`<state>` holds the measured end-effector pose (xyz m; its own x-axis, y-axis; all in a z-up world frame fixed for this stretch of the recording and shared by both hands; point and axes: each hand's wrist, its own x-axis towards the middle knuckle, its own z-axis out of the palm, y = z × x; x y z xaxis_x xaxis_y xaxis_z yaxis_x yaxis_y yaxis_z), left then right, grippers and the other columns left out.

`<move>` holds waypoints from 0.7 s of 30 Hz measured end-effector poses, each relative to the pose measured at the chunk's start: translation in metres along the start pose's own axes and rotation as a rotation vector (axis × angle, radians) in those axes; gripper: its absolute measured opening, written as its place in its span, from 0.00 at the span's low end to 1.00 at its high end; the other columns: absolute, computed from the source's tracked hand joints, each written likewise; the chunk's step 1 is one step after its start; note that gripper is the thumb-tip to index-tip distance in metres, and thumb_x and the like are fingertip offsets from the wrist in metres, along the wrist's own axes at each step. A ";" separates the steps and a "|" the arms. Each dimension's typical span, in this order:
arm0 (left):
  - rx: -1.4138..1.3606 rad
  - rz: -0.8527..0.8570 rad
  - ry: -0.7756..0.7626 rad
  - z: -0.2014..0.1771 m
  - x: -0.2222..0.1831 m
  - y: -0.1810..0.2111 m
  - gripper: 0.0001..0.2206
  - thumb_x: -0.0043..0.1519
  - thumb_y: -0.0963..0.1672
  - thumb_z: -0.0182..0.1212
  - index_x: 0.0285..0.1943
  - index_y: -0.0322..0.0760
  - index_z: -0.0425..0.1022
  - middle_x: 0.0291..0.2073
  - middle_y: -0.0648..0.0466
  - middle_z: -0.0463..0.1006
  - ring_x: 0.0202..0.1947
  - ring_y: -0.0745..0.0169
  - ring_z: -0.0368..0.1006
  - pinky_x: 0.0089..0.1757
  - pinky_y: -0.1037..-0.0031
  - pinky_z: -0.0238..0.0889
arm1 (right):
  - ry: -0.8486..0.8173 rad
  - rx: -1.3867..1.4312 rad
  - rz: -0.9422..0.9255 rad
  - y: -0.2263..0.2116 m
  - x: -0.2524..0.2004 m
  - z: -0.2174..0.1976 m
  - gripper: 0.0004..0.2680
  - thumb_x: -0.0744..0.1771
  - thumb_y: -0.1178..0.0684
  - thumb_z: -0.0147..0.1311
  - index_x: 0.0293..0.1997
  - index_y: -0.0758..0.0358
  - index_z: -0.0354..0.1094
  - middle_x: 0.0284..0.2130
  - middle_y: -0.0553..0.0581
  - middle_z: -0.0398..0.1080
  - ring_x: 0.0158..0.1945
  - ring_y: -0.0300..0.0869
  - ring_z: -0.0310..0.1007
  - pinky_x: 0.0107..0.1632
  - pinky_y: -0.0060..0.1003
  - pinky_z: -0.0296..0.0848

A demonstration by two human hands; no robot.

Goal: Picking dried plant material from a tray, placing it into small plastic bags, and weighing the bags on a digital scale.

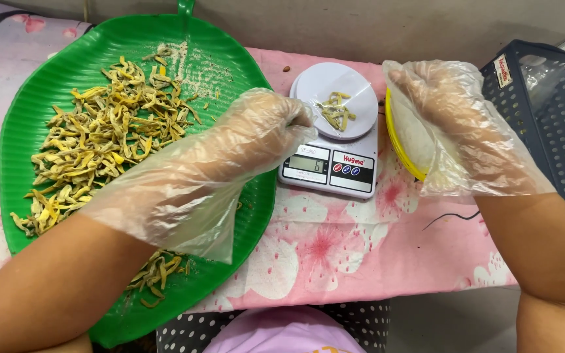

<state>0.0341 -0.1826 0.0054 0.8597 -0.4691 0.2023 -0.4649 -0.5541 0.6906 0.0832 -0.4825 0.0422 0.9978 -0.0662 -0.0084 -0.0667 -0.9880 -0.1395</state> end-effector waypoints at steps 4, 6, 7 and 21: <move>0.062 -0.123 -0.066 0.009 0.013 0.004 0.07 0.57 0.49 0.62 0.36 0.53 0.86 0.29 0.59 0.84 0.36 0.59 0.79 0.43 0.68 0.71 | -0.021 0.140 0.202 -0.014 0.011 0.008 0.18 0.73 0.28 0.47 0.36 0.50 0.65 0.32 0.50 0.65 0.39 0.42 0.65 0.47 0.39 0.64; 0.064 -0.187 -0.108 0.015 0.019 0.005 0.08 0.58 0.51 0.63 0.37 0.54 0.86 0.29 0.58 0.83 0.36 0.58 0.77 0.43 0.69 0.70 | -0.056 -0.006 0.200 -0.015 0.018 0.013 0.25 0.74 0.25 0.43 0.23 0.48 0.51 0.21 0.45 0.53 0.29 0.40 0.54 0.42 0.38 0.56; 0.099 -0.136 -0.112 0.021 0.022 0.003 0.08 0.58 0.51 0.63 0.38 0.52 0.86 0.32 0.55 0.84 0.39 0.54 0.78 0.46 0.67 0.70 | -0.050 0.010 0.151 -0.019 0.016 0.013 0.17 0.72 0.30 0.48 0.27 0.45 0.64 0.20 0.45 0.60 0.29 0.39 0.60 0.42 0.37 0.62; -0.040 -0.028 0.396 0.006 0.000 -0.009 0.21 0.48 0.53 0.76 0.35 0.46 0.64 0.29 0.57 0.70 0.32 0.56 0.65 0.35 0.62 0.58 | 0.193 0.081 -0.681 -0.071 -0.030 -0.058 0.10 0.66 0.33 0.63 0.41 0.41 0.78 0.55 0.44 0.72 0.58 0.36 0.71 0.63 0.32 0.56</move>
<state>0.0374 -0.1820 -0.0054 0.8907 -0.1485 0.4295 -0.4382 -0.5318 0.7247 0.0581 -0.4189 0.1101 0.7991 0.5313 0.2814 0.5794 -0.8055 -0.1243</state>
